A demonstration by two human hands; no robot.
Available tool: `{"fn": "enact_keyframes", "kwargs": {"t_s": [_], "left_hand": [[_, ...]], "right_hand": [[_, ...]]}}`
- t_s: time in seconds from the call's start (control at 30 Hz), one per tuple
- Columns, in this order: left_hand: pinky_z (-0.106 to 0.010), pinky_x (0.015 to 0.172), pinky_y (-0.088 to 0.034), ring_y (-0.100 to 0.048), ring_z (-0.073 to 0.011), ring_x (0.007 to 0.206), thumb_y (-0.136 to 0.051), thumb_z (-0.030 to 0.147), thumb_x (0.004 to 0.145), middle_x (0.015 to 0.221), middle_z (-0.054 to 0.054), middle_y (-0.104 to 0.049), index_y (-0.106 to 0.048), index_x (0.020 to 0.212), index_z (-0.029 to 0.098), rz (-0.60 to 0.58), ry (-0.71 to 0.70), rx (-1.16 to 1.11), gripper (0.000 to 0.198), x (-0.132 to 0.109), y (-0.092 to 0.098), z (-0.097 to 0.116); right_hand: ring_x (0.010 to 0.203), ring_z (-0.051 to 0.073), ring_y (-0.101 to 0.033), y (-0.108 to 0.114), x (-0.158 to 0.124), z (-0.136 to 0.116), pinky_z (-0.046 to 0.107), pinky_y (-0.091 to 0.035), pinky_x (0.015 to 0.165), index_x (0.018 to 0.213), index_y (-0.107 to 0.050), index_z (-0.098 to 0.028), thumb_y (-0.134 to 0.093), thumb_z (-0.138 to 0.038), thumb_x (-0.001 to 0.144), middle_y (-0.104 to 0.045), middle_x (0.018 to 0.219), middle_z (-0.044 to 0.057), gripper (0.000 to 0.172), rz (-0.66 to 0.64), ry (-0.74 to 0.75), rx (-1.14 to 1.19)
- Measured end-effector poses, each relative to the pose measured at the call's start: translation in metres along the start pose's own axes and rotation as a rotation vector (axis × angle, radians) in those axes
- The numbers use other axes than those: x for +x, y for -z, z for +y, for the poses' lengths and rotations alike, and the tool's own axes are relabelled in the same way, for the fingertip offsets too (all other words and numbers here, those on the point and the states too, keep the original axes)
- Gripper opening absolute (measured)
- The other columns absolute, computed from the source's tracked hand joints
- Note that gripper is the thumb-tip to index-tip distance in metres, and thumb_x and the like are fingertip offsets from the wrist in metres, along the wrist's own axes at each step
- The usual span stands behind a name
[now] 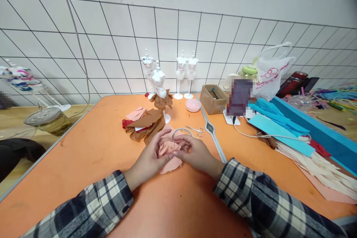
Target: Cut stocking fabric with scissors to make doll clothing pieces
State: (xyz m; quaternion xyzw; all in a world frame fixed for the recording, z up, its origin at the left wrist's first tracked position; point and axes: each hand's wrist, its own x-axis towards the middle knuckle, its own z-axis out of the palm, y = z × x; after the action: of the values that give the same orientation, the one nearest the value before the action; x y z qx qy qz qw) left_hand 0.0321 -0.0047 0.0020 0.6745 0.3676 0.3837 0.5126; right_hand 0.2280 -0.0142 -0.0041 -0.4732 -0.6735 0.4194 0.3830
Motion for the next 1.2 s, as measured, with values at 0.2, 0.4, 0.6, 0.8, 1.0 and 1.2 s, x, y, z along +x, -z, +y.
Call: {"fn": "enact_keyframes", "kwargs": {"t_s": [0.2, 0.4, 0.6, 0.8, 1.0, 1.2], "left_hand": [[-0.037, 0.085, -0.052, -0.062, -0.0230, 0.101, -0.069, 0.033, 0.080, 0.112, -0.008, -0.060, -0.034, 0.136, 0.022, 0.015, 0.064, -0.036, 0.066, 0.002, -0.001, -0.004], [-0.039, 0.090, -0.050, -0.060, -0.0245, 0.109, -0.066, 0.028, 0.080, 0.114, -0.009, -0.061, -0.039, 0.129, 0.022, -0.016, 0.003, 0.062, 0.056, 0.013, 0.023, -0.011], [-0.051, 0.097, -0.040, -0.050, -0.0317, 0.114, -0.070, 0.025, 0.073, 0.122, -0.011, -0.056, -0.056, 0.117, 0.021, 0.116, -0.207, 0.931, 0.046, 0.014, 0.030, -0.007], [-0.038, 0.081, -0.045, -0.059, -0.0229, 0.091, -0.053, 0.022, 0.089, 0.093, -0.005, -0.066, -0.068, 0.097, 0.024, -0.185, -0.257, 1.089, 0.017, 0.002, 0.018, 0.001], [-0.041, 0.097, -0.041, -0.055, -0.0261, 0.115, -0.063, 0.033, 0.083, 0.123, -0.006, -0.061, -0.062, 0.119, 0.026, -0.120, -0.170, 0.963, 0.037, 0.006, 0.023, -0.015], [-0.046, 0.099, -0.040, -0.053, -0.0298, 0.116, -0.070, 0.040, 0.077, 0.123, -0.008, -0.061, -0.057, 0.121, 0.024, -0.049, -0.120, 0.900, 0.049, 0.010, 0.023, -0.023]], "right_hand": [[0.059, 0.012, -0.057, 0.004, 0.005, 0.003, 0.026, -0.048, 0.057, 0.100, -0.066, -0.016, -0.064, -0.031, 0.079, -0.061, 0.069, -0.001, 0.026, 0.040, -0.150, 0.209], [0.079, 0.016, -0.061, 0.016, 0.006, 0.005, 0.030, -0.046, 0.074, 0.107, -0.066, -0.022, -0.061, -0.026, 0.084, -0.069, 0.090, 0.003, 0.024, 0.108, 0.082, -0.327], [0.098, 0.021, -0.059, 0.022, 0.005, 0.009, 0.031, -0.042, 0.079, 0.096, -0.071, -0.023, -0.056, -0.027, 0.090, -0.070, 0.099, 0.005, 0.017, -0.077, 0.168, -0.854], [0.096, 0.018, -0.062, 0.019, 0.007, 0.014, 0.029, -0.042, 0.081, 0.098, -0.070, -0.023, -0.056, -0.022, 0.091, -0.071, 0.100, 0.003, 0.016, -0.013, 0.186, -0.726], [0.084, 0.015, -0.061, 0.025, 0.010, 0.010, 0.026, -0.043, 0.075, 0.090, -0.069, -0.020, -0.057, -0.017, 0.089, -0.070, 0.091, 0.002, 0.012, 0.129, 0.151, -0.527], [0.094, 0.018, -0.060, 0.019, 0.006, 0.009, 0.030, -0.043, 0.081, 0.093, -0.071, -0.020, -0.052, -0.020, 0.093, -0.068, 0.098, 0.005, 0.019, -0.033, 0.196, -0.773]]}}
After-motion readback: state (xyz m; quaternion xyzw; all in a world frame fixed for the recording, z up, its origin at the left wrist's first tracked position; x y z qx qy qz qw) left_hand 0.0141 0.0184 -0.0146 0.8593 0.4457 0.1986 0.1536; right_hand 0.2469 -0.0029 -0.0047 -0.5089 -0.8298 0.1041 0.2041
